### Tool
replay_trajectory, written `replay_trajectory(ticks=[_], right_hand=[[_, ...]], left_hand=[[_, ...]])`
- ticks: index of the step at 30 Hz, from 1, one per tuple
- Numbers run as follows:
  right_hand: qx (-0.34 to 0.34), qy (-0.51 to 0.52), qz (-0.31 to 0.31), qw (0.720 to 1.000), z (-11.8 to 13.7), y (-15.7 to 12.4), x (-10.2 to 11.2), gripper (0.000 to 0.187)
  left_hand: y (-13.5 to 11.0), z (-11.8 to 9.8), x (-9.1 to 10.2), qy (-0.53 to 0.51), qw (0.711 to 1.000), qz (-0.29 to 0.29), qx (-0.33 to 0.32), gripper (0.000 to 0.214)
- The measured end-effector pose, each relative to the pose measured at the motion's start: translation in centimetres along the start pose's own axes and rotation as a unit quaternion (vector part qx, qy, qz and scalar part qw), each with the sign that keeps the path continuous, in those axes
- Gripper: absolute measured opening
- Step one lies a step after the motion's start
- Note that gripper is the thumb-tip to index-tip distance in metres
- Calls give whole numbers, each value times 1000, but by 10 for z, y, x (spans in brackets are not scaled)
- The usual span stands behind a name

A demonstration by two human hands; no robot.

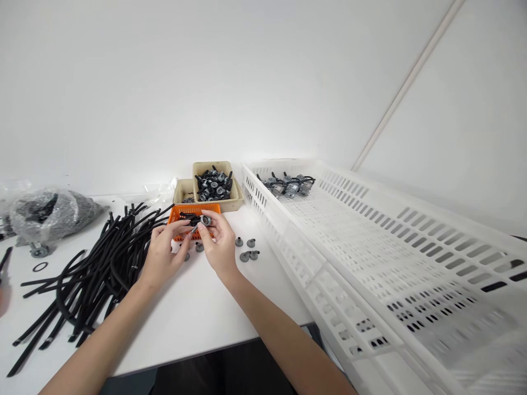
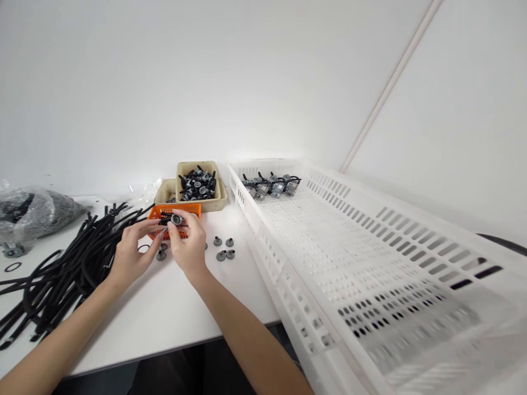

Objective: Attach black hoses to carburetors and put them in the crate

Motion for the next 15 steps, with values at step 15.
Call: replay_trajectory(ticks=[15], right_hand=[[-34,5,-10,999,4,-1,-1,25]], left_hand=[[1,0,-1,-5,1000,-2,-2,31]])
Point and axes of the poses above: each hand's wrist, its own y-axis towards the middle knuckle, its own x-axis out of the back of the hand, z = x × y, the point moved 1 cm from there along y, towards the middle knuckle, and after that the axes turned 5 degrees about -x, right-handed, at the moved point
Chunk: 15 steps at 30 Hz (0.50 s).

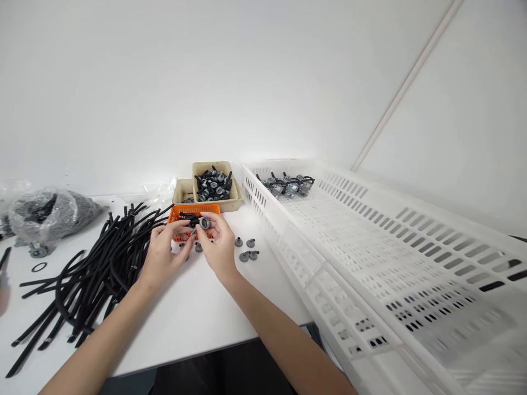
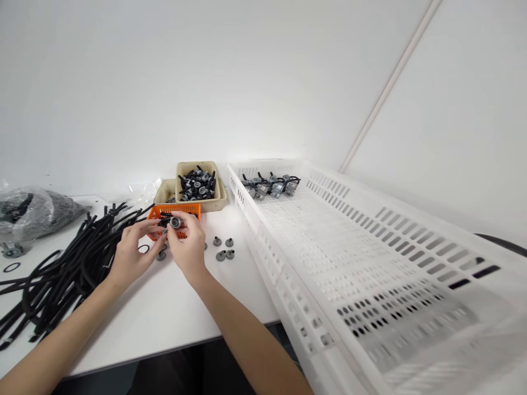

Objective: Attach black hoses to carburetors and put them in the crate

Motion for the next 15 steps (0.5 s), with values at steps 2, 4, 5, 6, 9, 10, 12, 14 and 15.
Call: replay_trajectory(ticks=[2,4,5,6,9,10,12,14,15], right_hand=[[18,-9,3,1000,0,0,0,25],[34,-19,5,999,-1,-1,0,25],[41,-22,7,999,-2,-1,0,26],[48,-24,10,999,-2,-1,0,27],[65,-34,19,997,-2,-3,-1,30],[70,-39,22,997,-2,-4,-1,31],[79,-53,28,995,-1,-5,-1,30],[87,-65,32,994,0,-6,-1,30],[90,-71,32,993,1,-7,-1,29]], left_hand=[[0,2,-1,5,1000,0,2,29],[0,3,-2,7,1000,7,4,29],[-1,3,-3,5,1000,13,7,29],[-1,4,-3,3,1000,20,11,30],[-2,4,-3,-8,999,38,24,31],[-3,5,-2,-10,999,41,27,31],[-4,5,-2,-14,999,43,28,32],[-4,7,-2,-16,999,41,29,32],[-4,7,-2,-16,999,40,30,32]])
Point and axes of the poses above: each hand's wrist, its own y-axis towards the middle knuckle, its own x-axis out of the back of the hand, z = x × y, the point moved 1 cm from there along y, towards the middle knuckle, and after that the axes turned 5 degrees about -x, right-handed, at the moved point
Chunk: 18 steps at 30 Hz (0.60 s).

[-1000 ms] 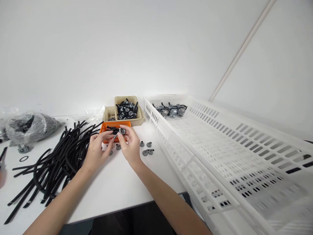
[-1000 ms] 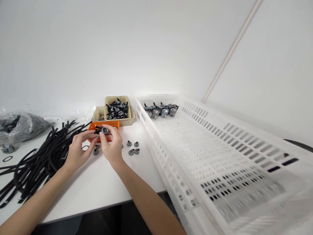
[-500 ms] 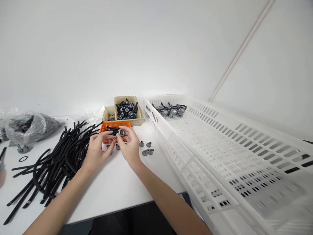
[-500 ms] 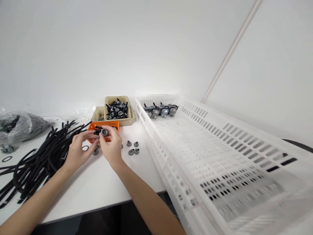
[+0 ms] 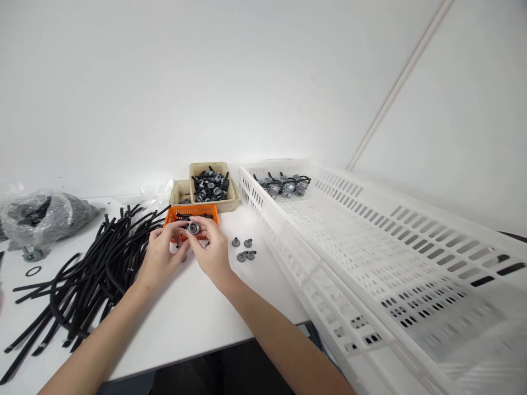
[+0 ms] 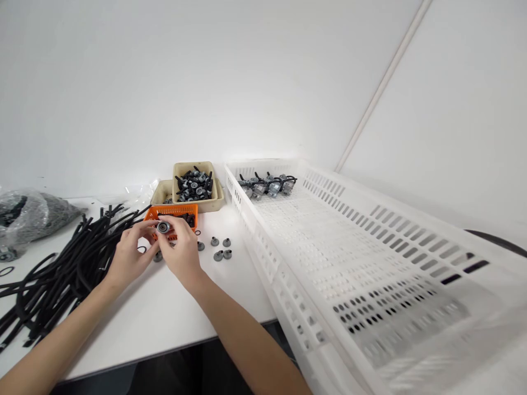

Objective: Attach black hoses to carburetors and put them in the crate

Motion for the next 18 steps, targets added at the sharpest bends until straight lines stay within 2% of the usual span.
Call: replay_trajectory(ticks=[10,18], right_hand=[[10,10,-8,1000,-2,-1,-2,30],[62,-51,-1,997,-1,-3,-1,30]], left_hand=[[2,1,0,-10,1000,-6,22,31],[1,1,0,2,999,-6,33,33]])
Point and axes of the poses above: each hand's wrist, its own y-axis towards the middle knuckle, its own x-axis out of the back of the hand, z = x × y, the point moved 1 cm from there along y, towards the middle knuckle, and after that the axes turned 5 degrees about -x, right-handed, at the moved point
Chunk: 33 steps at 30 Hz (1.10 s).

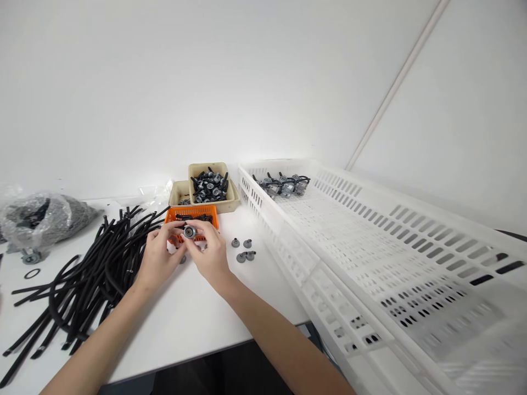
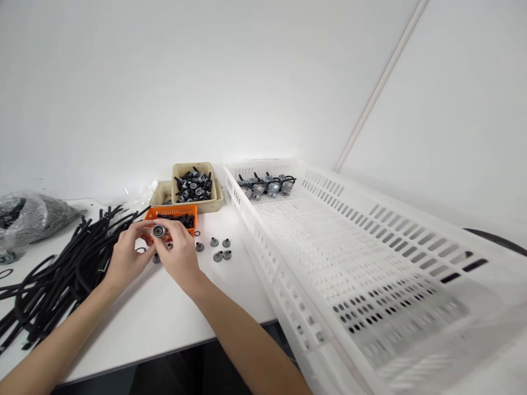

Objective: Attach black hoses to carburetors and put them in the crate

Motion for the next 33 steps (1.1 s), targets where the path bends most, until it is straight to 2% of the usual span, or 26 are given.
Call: replay_trajectory(ticks=[5,14,23,33], right_hand=[[-6,-7,-10,1000,2,2,2,31],[-89,-10,-8,996,-4,3,2,31],[-80,-1,26,996,-7,3,2,51],[-73,-12,34,997,-2,2,1,39]], left_hand=[[0,-3,-1,-5,1000,13,-20,39],[1,-8,4,-21,998,25,-57,35],[2,-3,1,-3,999,24,-41,23],[3,-6,3,7,998,-20,-51,22]])
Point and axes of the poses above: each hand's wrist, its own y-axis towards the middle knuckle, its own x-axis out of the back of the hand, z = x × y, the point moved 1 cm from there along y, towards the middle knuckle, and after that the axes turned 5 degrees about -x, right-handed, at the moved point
